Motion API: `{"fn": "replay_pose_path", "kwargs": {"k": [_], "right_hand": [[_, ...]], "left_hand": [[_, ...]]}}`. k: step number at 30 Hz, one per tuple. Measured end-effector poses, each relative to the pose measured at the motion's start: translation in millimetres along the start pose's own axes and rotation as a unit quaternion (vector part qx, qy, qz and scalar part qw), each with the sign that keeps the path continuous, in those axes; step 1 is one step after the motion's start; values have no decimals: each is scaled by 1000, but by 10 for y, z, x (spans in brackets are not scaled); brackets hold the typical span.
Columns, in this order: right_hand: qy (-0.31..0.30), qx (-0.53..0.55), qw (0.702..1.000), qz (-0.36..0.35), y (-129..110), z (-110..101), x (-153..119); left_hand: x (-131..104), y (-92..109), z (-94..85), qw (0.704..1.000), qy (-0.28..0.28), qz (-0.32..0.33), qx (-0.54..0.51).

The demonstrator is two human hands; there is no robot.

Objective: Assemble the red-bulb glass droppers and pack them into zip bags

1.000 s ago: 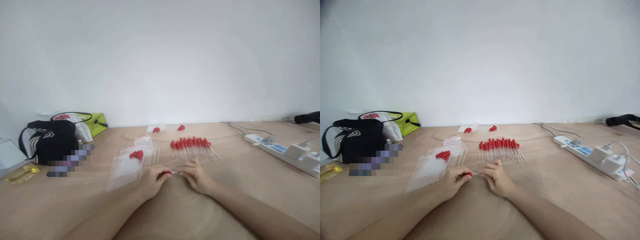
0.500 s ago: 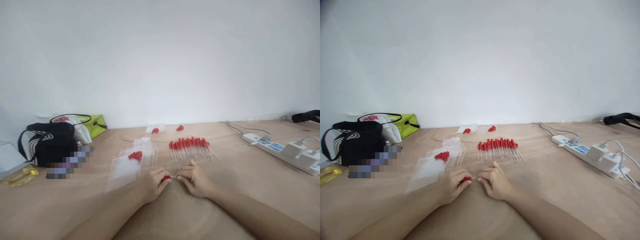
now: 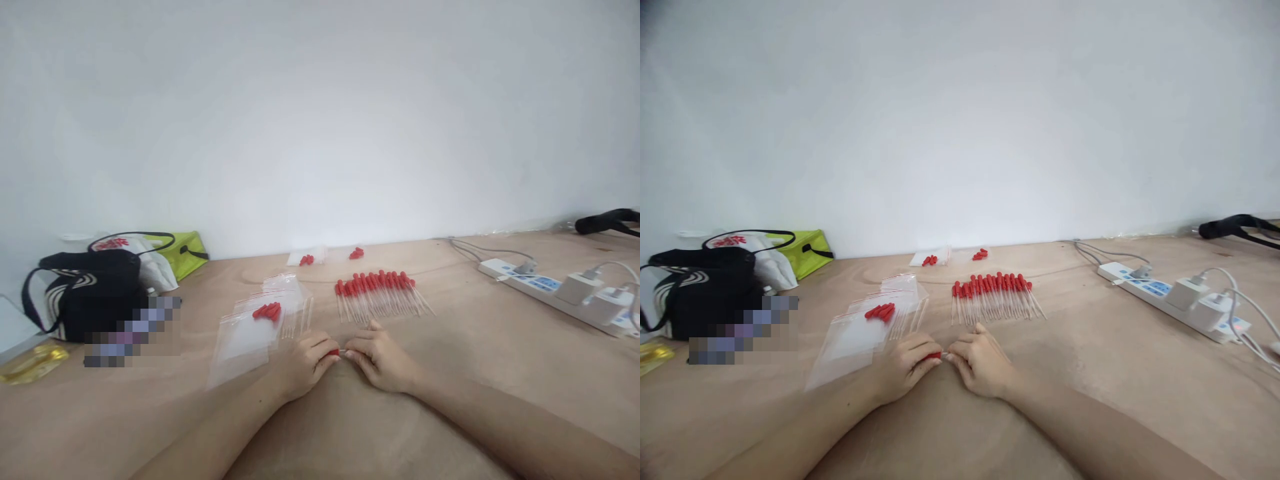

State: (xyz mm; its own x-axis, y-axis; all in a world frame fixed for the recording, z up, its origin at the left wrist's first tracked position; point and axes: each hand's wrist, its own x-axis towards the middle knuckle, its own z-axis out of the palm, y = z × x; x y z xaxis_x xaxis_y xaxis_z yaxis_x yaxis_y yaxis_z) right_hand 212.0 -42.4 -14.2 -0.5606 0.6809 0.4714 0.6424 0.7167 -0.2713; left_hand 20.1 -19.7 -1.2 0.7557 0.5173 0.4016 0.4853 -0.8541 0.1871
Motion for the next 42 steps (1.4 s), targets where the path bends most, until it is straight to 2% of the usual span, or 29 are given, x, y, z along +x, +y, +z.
{"fn": "replay_pose_path", "kwargs": {"k": [5, 7, 10, 13, 15, 17, 20, 25, 29, 34, 38, 42], "right_hand": [[21, -120, 992, -13, -40, -48, -13], [20, -131, 991, 11, -23, -77, -20], [52, -92, 984, 146, 83, -116, 38], [102, -27, 951, 292, 233, -127, 233], [112, -23, 932, 344, 310, -102, 412], [97, -53, 922, 372, 355, -51, 583], [61, -104, 909, 400, 388, 48, 749], [53, -135, 906, 397, 437, 142, 761], [64, -149, 925, 343, 370, 150, 701], [17, -126, 951, 282, 88, 213, 776], [-14, -113, 941, 320, -75, 300, 942], [-34, -106, 929, 352, -97, 351, 1078]], "left_hand": [[-15, -65, 38, 999, 43, 5, -24], [-18, -70, 38, 996, 81, -10, -18], [-21, -108, -6, 984, 157, -83, 30], [-45, -242, -103, 962, 208, -159, 80], [-87, -381, -188, 948, 221, -200, 113], [-148, -537, -277, 935, 214, -246, 140], [-256, -749, -392, 921, 167, -322, 139], [-360, -930, -467, 922, 120, -351, 114], [-334, -923, -440, 929, 100, -344, 90], [-260, -862, -350, 936, 95, -331, 69], [-222, -824, -261, 941, 96, -318, 58], [-202, -774, -224, 946, 95, -306, 49]]}}
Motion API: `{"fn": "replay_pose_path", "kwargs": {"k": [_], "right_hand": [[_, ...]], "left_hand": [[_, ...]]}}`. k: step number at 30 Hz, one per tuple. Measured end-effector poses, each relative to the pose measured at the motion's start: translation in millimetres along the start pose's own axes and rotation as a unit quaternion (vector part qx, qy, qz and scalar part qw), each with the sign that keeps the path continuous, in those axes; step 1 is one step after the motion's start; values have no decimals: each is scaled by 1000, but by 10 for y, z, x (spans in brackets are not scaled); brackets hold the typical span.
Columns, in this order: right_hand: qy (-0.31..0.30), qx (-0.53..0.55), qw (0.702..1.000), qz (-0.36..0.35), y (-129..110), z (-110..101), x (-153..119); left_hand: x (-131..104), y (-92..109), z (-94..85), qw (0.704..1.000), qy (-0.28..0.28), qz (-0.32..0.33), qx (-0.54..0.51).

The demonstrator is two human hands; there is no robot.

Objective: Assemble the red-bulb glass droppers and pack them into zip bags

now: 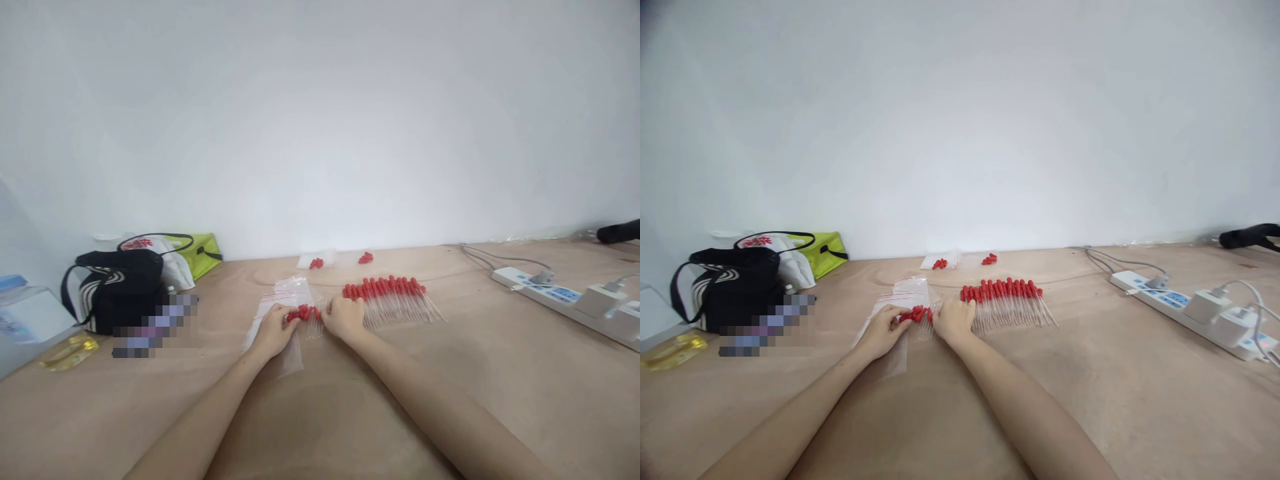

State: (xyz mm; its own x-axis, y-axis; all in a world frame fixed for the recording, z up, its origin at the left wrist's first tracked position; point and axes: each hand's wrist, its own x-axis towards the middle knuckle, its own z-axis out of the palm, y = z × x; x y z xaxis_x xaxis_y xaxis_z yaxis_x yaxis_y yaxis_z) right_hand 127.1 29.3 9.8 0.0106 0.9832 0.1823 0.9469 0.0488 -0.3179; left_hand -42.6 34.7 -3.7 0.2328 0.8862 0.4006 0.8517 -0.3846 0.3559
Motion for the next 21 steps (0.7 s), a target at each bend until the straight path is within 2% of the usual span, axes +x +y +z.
{"fn": "replay_pose_path", "kwargs": {"k": [6, 13, 17, 21], "right_hand": [[-21, -11, 1000, 4, -35, -13, 64], [-28, -43, 998, -27, -22, -71, 13], [-4, -60, 996, -59, 145, -137, -132], [80, -83, 986, -120, 495, -156, -332]], "left_hand": [[32, 110, -75, 1000, 12, 11, 4], [198, 270, -30, 986, -46, 157, 23], [292, 295, 16, 978, -70, 198, -8], [337, 349, 22, 978, -55, 195, -52]]}}
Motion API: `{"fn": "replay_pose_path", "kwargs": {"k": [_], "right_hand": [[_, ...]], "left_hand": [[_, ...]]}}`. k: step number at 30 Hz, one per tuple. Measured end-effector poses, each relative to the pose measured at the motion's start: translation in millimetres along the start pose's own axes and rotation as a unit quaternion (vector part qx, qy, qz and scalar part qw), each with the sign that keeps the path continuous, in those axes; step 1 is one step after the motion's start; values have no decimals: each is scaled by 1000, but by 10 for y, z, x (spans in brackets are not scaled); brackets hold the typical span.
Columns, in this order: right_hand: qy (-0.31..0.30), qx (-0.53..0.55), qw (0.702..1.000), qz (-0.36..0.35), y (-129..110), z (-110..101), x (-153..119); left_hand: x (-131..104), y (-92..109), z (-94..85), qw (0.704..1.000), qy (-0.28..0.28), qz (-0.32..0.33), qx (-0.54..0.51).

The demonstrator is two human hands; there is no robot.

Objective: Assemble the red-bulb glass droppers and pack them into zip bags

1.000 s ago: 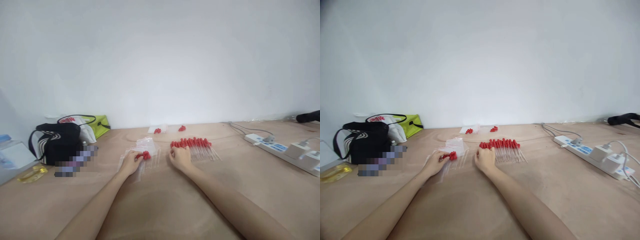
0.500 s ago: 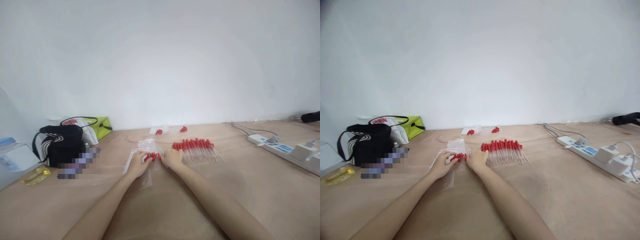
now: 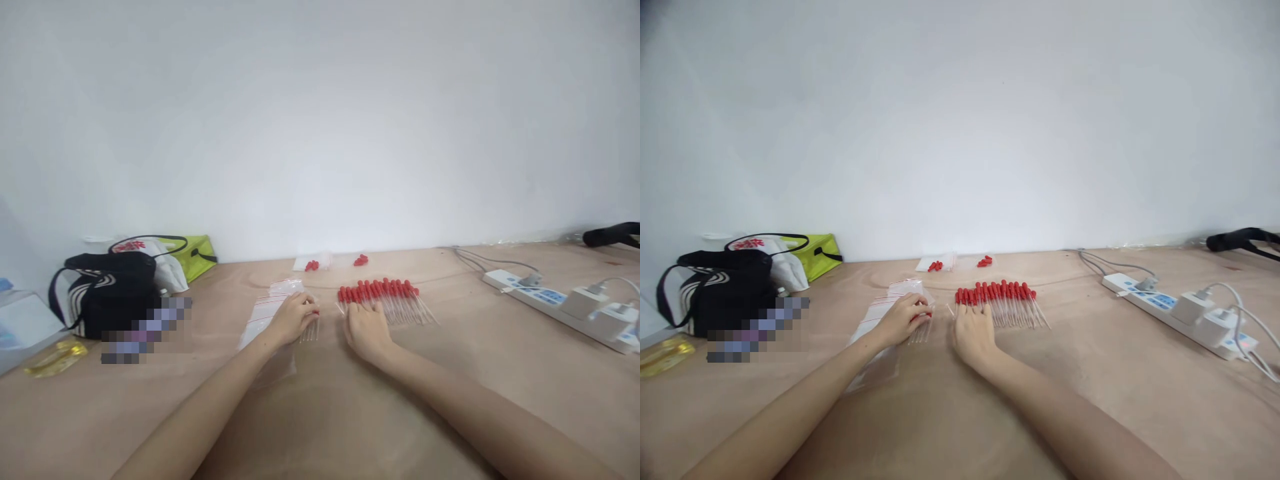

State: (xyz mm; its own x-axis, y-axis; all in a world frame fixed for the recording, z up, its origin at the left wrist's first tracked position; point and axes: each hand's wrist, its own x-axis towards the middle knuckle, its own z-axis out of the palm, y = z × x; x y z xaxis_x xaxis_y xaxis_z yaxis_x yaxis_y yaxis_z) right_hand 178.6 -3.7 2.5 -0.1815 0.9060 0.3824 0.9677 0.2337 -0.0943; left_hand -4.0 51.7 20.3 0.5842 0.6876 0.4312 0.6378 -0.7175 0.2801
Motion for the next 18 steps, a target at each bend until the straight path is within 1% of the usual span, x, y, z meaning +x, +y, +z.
{"fn": "replay_pose_path", "kwargs": {"k": [4, 6, 8, 10, 12, 14, 18], "right_hand": [[47, 62, 995, -64, 343, 51, -256], [78, 106, 987, -91, 477, 67, -341], [102, 141, 979, -107, 566, 72, -396], [108, 167, 974, -109, 604, 69, -428], [98, 191, 971, -104, 599, 65, -446], [86, 215, 968, -101, 562, 61, -460], [64, 239, 962, -113, 465, 43, -490]], "left_hand": [[-76, 166, 96, 997, 45, -35, -56], [-169, 294, 182, 988, 43, -63, -132], [-264, 424, 263, 951, 29, -116, -287], [-332, 527, 319, 910, 34, -168, -377], [-363, 587, 350, 895, 56, -203, -394], [-372, 604, 367, 894, 72, -210, -388], [-384, 584, 385, 913, 69, -154, -372]]}}
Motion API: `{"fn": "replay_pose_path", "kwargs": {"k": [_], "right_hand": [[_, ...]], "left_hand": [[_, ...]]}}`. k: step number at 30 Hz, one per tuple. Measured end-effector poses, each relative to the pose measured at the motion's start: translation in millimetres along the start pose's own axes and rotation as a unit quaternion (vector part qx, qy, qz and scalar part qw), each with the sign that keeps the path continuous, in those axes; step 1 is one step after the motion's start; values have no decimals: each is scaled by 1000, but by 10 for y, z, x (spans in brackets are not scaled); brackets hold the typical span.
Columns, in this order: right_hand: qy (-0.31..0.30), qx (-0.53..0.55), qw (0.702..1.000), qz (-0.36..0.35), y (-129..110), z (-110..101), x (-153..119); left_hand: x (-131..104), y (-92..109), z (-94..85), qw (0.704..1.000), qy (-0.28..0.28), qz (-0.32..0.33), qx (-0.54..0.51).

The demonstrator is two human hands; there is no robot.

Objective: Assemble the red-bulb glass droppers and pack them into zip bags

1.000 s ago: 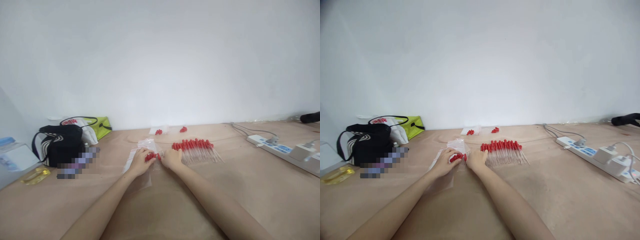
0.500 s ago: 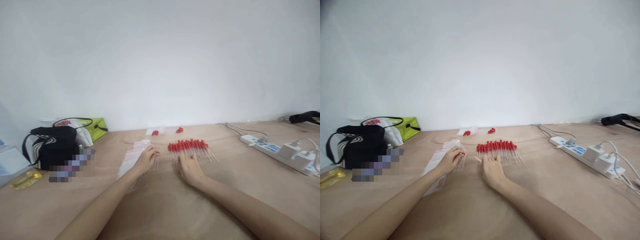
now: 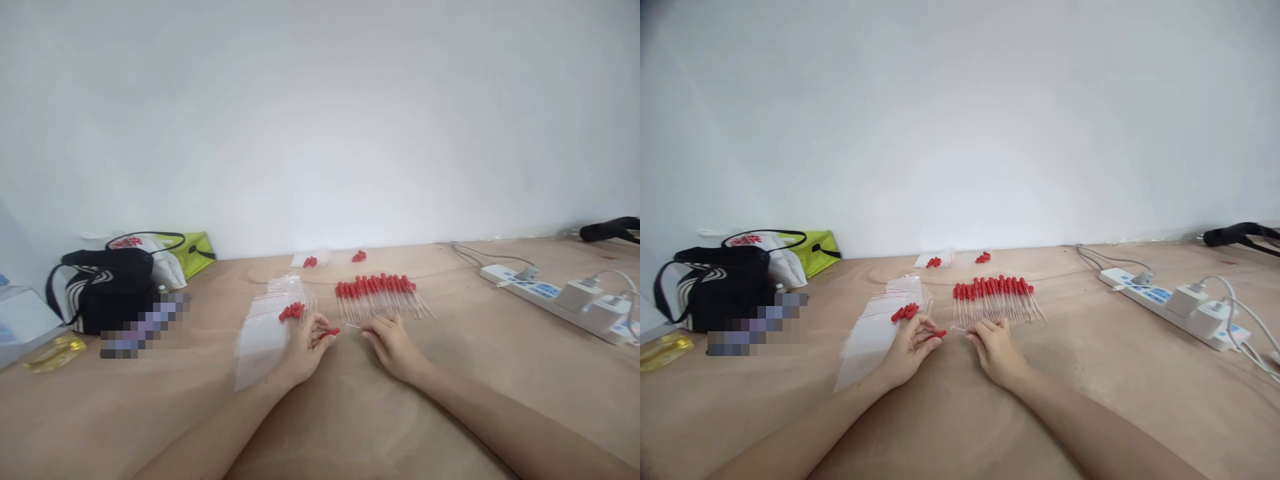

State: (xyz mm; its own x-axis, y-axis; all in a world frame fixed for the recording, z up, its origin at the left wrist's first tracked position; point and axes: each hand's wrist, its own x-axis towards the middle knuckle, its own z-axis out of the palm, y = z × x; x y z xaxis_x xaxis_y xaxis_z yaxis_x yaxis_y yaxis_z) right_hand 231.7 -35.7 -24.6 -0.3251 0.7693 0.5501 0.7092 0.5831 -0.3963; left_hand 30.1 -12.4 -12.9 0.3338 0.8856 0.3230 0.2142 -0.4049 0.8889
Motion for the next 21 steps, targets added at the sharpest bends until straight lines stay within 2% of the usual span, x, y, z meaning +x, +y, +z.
{"fn": "replay_pose_path", "kwargs": {"k": [7, 21], "right_hand": [[-15, 1, 1000, -18, -74, 0, 4], [-44, 19, 997, -59, -31, -21, 4]], "left_hand": [[-10, 50, -34, 980, -53, 88, 169], [-44, 153, -21, 964, -87, 119, 222]]}}
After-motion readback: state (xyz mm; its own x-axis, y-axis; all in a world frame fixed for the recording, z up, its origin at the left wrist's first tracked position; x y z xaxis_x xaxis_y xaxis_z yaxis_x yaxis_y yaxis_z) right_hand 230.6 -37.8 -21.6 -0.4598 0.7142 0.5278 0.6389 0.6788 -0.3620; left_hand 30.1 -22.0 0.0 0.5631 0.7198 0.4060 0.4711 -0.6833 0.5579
